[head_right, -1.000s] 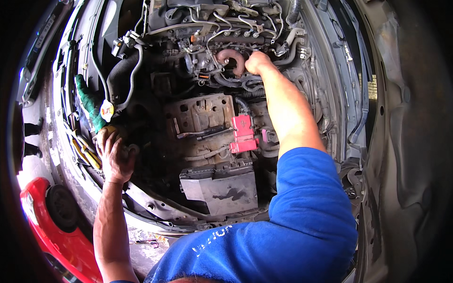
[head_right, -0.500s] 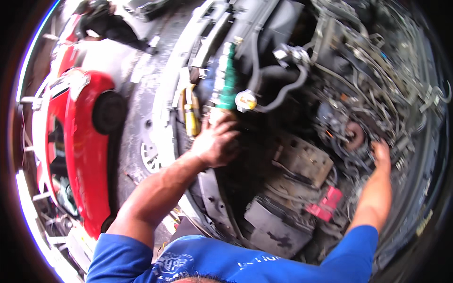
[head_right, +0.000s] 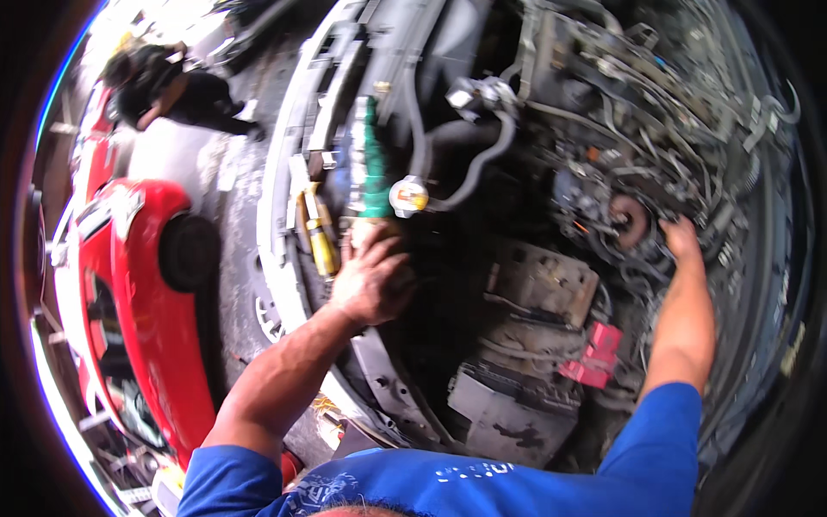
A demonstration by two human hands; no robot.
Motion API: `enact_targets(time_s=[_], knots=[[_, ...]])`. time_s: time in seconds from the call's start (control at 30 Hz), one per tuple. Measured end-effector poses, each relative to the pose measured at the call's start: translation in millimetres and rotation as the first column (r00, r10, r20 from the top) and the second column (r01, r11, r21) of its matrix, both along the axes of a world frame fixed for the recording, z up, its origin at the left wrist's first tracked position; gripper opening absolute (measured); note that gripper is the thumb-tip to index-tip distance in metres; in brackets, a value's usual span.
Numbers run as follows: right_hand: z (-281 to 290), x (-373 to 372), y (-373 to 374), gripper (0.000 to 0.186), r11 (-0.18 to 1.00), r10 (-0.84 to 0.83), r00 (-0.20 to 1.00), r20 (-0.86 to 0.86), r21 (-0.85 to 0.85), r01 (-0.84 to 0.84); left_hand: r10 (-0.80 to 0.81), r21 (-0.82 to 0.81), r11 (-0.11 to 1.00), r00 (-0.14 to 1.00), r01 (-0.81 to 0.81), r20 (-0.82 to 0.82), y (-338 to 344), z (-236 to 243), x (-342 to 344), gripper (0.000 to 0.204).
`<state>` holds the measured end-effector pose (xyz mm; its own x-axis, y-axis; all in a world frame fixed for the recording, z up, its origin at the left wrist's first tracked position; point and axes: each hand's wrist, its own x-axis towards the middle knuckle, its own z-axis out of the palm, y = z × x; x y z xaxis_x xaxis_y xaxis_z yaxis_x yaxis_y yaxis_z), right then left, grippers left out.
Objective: The person loosens engine components in a car engine bay using a ratchet wrench, then checks hoses and wiring by hand.
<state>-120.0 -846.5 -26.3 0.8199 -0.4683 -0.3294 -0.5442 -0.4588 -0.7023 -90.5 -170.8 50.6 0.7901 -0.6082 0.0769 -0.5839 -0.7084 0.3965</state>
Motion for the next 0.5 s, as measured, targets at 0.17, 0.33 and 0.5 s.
enact_targets(time_s=[0.17,0.33,0.5], knots=[[-1.2,19.4,23.9,0.053,0.978,-0.064,0.988,-0.139,-0.203,0.034,-0.029,0.065,0.998,0.995,0.023,0.092,2.8,-3.0,2.1,0.044],[61.5,31.3,93.5,0.043,0.759,-0.126,0.706,-0.697,-0.526,-0.384,0.002,0.067,0.998,0.996,-0.008,0.086,-3.8,-2.5,0.8,0.017],[78.5,21.6,146.3,0.087,0.787,0.089,0.832,-0.548,-0.473,-0.396,0.002,0.052,0.999,0.996,-0.007,0.092,-11.1,0.1,-1.7,0.027]])
